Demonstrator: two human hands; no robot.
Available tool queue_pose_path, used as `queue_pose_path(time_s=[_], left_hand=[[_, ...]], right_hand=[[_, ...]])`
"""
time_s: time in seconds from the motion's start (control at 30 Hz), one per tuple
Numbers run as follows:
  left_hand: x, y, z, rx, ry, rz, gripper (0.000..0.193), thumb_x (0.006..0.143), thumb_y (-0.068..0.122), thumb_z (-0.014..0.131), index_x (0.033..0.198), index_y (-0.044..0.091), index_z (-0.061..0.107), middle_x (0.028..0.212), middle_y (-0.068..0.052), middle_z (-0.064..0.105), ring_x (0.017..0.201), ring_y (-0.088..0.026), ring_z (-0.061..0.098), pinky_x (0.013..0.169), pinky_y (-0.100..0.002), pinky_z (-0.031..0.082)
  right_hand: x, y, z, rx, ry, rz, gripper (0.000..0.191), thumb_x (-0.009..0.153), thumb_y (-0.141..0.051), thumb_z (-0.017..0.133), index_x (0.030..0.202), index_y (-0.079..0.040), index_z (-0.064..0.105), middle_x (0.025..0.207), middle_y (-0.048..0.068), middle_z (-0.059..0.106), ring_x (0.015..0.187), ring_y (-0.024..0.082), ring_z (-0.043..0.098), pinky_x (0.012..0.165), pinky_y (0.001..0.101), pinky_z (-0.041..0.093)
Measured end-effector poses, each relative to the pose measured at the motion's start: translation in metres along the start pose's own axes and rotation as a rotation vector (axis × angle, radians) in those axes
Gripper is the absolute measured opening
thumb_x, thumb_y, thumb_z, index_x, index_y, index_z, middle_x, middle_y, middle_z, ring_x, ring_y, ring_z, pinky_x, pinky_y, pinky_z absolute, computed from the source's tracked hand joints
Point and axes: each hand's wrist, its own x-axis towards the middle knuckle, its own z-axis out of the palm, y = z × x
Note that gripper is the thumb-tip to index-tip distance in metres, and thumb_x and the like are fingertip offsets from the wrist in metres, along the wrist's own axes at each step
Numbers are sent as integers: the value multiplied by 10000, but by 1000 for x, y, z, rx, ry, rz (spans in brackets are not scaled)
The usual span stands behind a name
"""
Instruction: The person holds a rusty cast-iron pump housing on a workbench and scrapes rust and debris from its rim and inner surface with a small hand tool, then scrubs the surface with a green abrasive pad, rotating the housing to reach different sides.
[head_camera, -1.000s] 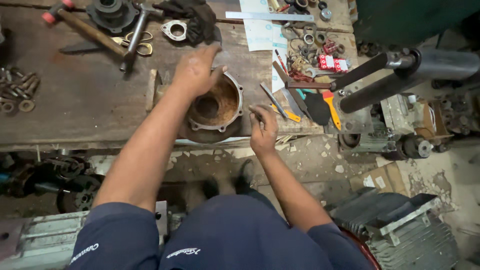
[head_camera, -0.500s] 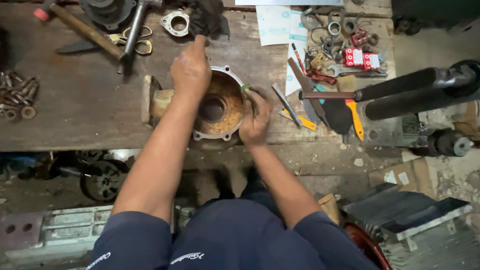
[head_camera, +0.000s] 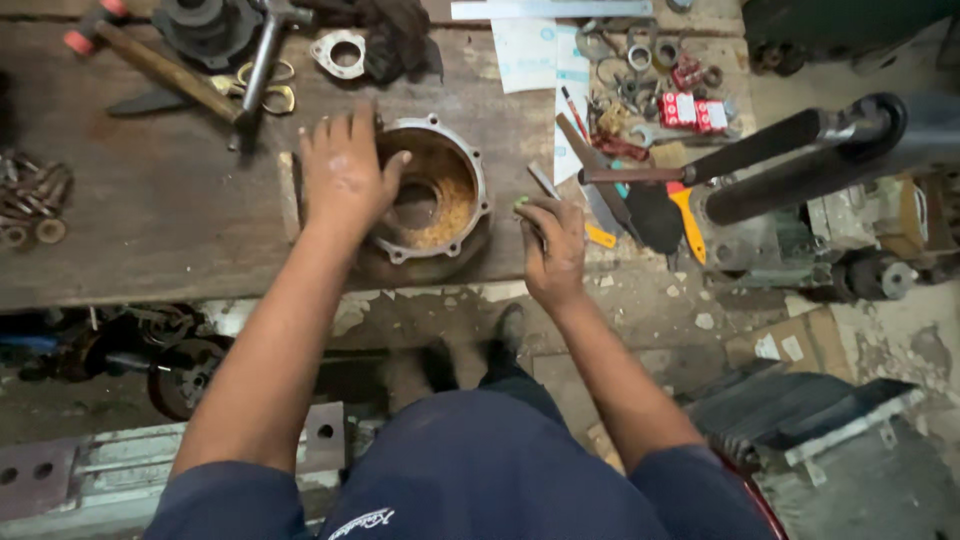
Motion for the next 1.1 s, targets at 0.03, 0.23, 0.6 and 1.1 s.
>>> queue_pose_path(time_s=[0.03,0.23,0.6,1.1], left_hand=[[-6,-1,0,-131,-47,-64,646,812,371,784,1290,-7,572,1082,-244,670,1000,-455,644,862,-584,490],[-20,-11,19,-456,-74,-318,290,973,200,684,1228,72,637,1164,-193,694,1070,-428,647,882,-518,515],[-23,-12,23,-454,-26,-295,262,963,181,680,1201,78,642,1114,-188,694,1041,-424,650,852,-530,517],[-26,-12,24,-428,-50,-310,286,973,213,686,1201,50,632,1116,-199,683,1033,-436,643,861,-533,511]], right_hand=[[0,-2,-5,-76,-59,-55,294,894,37,682,1167,-71,703,1216,129,676,1130,355,599,994,441,475],[19,-8,14,-237,-191,-310,420,766,47,688,1163,-86,708,1225,92,677,1170,371,590,1008,474,485],[8,2,22,-348,-182,-334,422,786,-8,713,1190,-129,709,1236,59,692,1178,322,575,990,484,420],[10,6,32,-344,-164,-325,423,747,5,675,1150,-118,714,1240,85,695,1122,352,594,985,494,440]])
